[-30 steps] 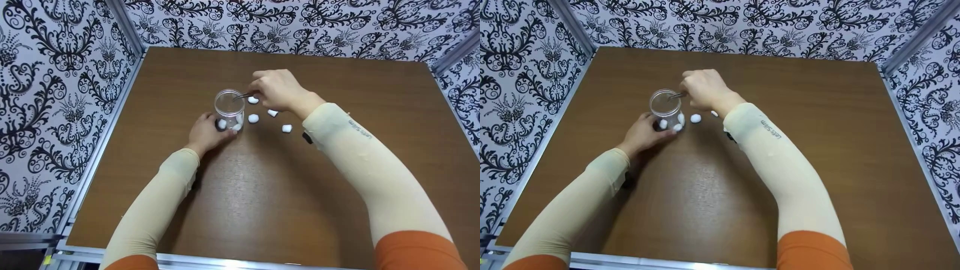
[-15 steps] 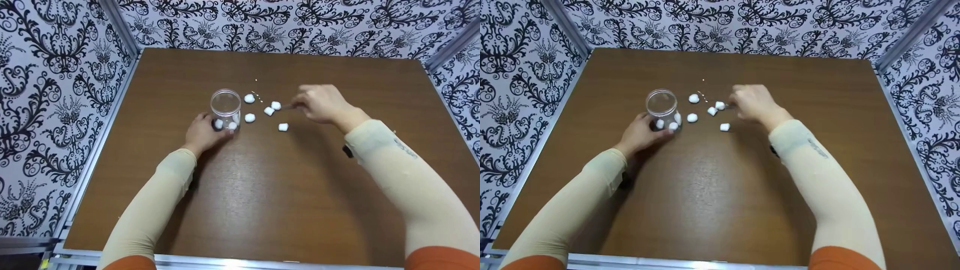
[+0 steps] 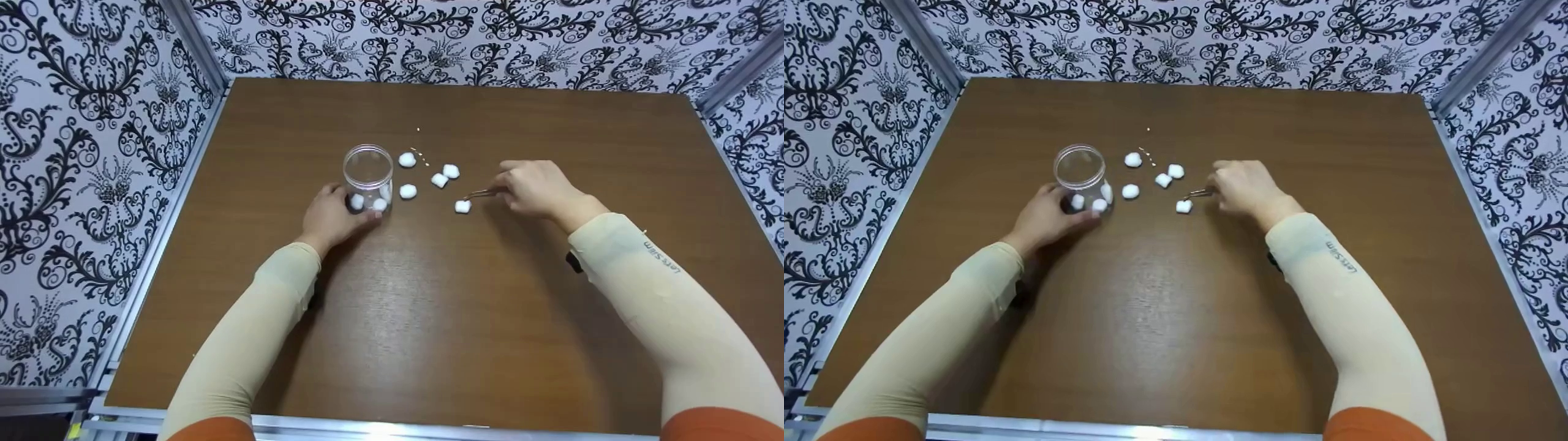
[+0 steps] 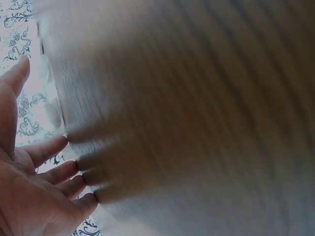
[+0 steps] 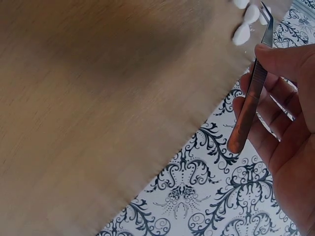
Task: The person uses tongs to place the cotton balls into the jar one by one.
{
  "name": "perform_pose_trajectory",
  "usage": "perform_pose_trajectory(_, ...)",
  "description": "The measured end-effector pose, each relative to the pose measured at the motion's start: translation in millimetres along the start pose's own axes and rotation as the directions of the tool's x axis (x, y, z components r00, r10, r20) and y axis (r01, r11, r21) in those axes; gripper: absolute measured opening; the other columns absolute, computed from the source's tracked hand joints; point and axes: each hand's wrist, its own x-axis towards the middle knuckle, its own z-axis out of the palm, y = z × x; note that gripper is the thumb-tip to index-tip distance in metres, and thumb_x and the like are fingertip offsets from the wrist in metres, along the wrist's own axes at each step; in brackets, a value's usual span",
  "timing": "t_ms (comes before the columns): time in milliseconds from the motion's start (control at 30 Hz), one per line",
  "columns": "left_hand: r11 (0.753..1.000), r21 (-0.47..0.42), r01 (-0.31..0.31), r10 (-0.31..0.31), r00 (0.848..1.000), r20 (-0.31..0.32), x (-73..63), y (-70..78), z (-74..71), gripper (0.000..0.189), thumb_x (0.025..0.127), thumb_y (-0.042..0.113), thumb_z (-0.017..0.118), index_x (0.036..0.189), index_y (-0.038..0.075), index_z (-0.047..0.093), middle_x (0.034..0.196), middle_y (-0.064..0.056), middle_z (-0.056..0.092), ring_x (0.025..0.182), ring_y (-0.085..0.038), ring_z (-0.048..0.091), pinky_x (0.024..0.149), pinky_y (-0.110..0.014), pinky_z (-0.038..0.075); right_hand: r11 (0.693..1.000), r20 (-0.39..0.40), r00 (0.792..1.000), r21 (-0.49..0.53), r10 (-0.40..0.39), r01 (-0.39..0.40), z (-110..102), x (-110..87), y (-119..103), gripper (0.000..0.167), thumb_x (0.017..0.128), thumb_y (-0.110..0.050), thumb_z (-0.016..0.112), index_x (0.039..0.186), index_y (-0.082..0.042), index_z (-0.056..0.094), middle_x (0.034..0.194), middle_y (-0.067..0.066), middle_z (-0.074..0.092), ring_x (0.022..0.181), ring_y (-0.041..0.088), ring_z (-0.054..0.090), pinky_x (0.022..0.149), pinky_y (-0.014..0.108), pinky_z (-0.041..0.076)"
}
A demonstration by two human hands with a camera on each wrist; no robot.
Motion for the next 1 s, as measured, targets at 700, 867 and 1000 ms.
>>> perform_pose_trajectory(700, 1.000, -0.001, -0.014, 0.014, 1.000, -0.008, -0.9, 2.1, -1.5, 0.087, 0.081, 0.064, 0.071, 0.145, 0.010, 0.051, 0.149, -0.017, 0.041, 0.135, -0.035, 0.041, 0.107, -0.050, 0.035, 1.000, 0.025, 1.000, -0.014, 0.007, -0.007, 15.0, -3.3, -2.6, 0.008, 0.083, -0.009, 0.073, 0.087, -0.015, 0.076, 0.079, -0.002, 0.053, 0.063, 0.025, 0.057, 0.055, 0.050, 0.048)
perform_pose_trajectory(867, 1.000, -0.005, -0.015, 0.014, 1.000, -0.009, -0.7, 1.8, -1.1, 0.085, 0.081, 0.063, 0.071, 0.144, 0.010, 0.052, 0.148, -0.017, 0.041, 0.134, -0.035, 0.041, 0.107, -0.049, 0.036, 1.000, 0.007, 1.000, -0.024, 0.007, -0.007, 14.4, -3.3, -2.8, 0.009, 0.083, -0.009, 0.072, 0.087, -0.015, 0.076, 0.079, -0.002, 0.053, 0.062, 0.025, 0.057, 0.054, 0.049, 0.047)
perform_pose_trajectory(1000, 1.000, 0.000, -0.015, 0.015, 1.000, -0.011, -0.4, 0.7, -0.8, 0.084, 0.080, 0.063, 0.072, 0.144, 0.011, 0.053, 0.147, -0.016, 0.043, 0.133, -0.035, 0.043, 0.106, -0.049, 0.036, 0.999, -0.020, 1.000, -0.037, -0.003, 0.002, 12.6, -3.2, -0.9, 0.012, 0.082, -0.007, 0.070, 0.087, -0.015, 0.077, 0.079, -0.002, 0.054, 0.062, 0.024, 0.057, 0.052, 0.047, 0.047)
